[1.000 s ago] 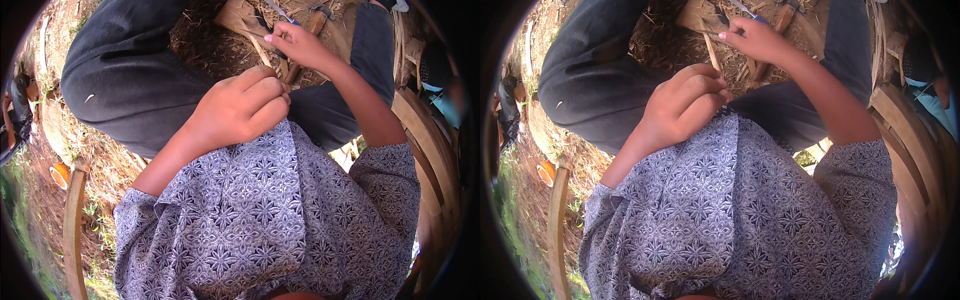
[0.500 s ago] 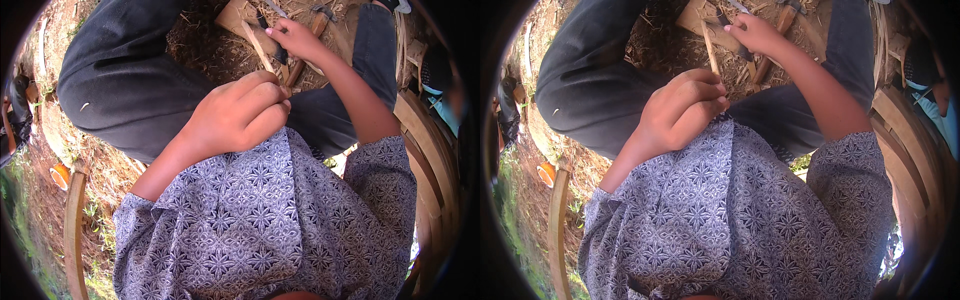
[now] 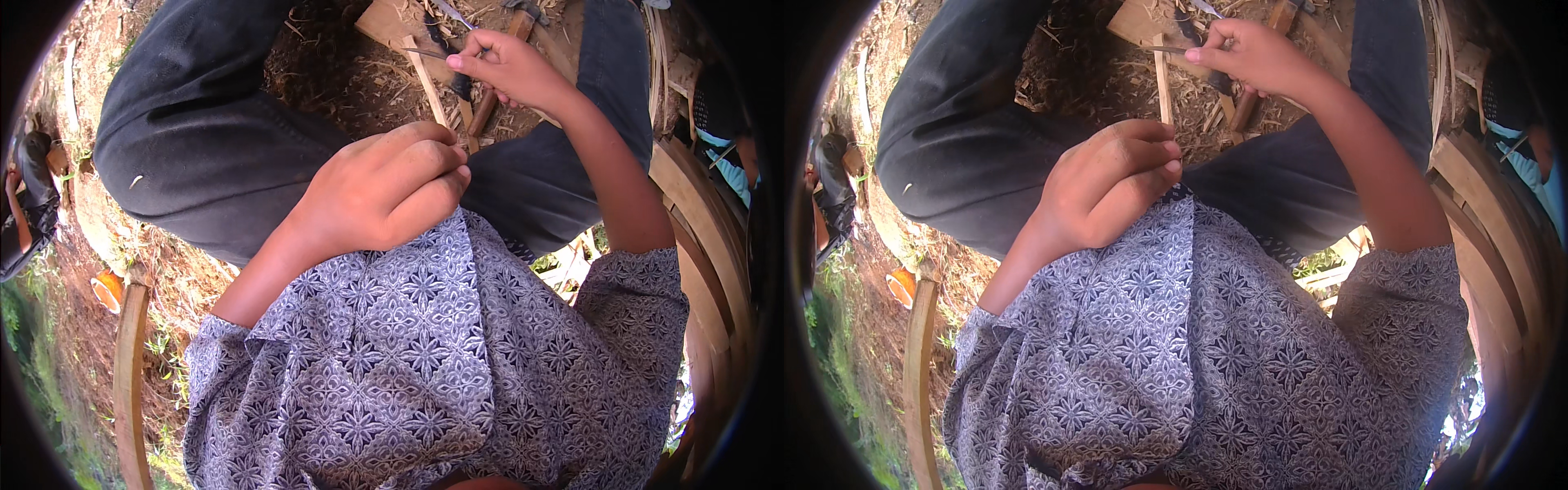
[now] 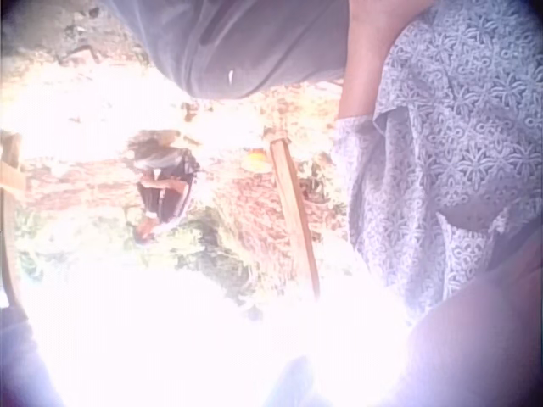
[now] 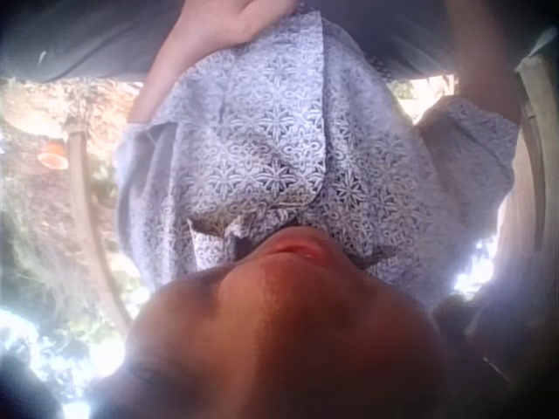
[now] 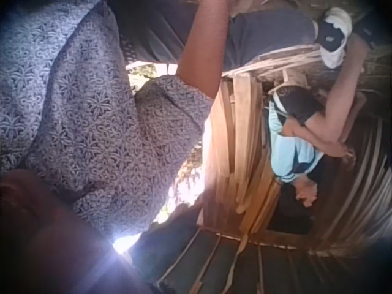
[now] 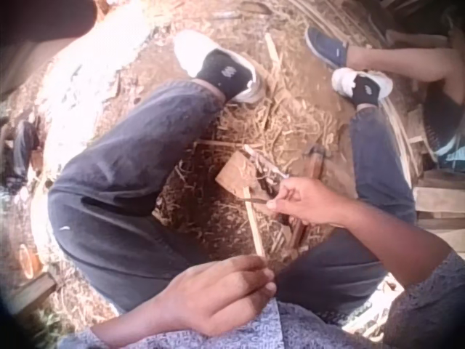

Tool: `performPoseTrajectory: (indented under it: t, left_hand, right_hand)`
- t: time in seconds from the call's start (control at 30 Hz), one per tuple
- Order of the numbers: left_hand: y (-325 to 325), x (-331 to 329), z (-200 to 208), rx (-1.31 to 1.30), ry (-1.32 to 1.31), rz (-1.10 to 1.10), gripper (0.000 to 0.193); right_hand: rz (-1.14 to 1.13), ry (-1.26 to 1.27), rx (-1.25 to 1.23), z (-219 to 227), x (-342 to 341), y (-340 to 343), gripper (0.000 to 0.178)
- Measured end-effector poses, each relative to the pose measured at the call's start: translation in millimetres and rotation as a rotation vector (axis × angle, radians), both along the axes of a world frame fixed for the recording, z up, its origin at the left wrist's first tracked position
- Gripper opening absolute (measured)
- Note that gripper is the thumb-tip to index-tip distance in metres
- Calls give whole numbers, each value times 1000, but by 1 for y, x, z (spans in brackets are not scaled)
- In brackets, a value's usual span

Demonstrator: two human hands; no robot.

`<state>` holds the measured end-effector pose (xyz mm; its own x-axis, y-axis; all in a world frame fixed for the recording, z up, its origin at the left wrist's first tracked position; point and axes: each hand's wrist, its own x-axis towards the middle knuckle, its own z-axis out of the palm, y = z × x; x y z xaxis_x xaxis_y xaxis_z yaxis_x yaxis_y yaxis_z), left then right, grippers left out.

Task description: The person sits on the ground and uses a knife to shave thin strips from a small piece of wood held between their legs. They repeatedly scrape the blade along the wood to create fine shavings, occasionally adjusting their grip on the wood and the knife.

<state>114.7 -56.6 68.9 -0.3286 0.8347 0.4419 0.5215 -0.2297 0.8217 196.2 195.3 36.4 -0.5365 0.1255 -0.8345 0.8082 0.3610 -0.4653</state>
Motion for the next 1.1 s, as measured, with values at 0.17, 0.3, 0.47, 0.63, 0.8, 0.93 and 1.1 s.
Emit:
performPoseTrajectory:
  t: [0.17, 0.3, 0.47, 0.63, 0.8, 0.93, 1.1]
  left_hand:
    - [-2, 5, -2, -17, -3, -15, 24]
    - [-1, 10, -2, -11, 50, -6, 22]
    - [2, 15, -5, -2, 81, -27, 21]
    - [3, 13, -3, -36, 107, -45, 20]
    - [2, 12, -4, -25, 95, -15, 22]
    - [1, 13, -6, 3, 77, 9, 23]
    - [2, 12, -4, 18, 30, 29, 23]
  right_hand:
    - [38, -61, 13, -9, -1, -9, 37]
    - [28, 7, -18, -18, 3, -6, 37]
    - [51, 241, -57, -59, 17, 2, 35]
    - [161, 294, 145, -72, 15, 6, 37]
    - [136, 223, 302, -88, 21, 6, 42]
    - [-33, 55, 242, -66, 19, -1, 43]
    - [-44, 51, 109, -6, 19, -8, 42]
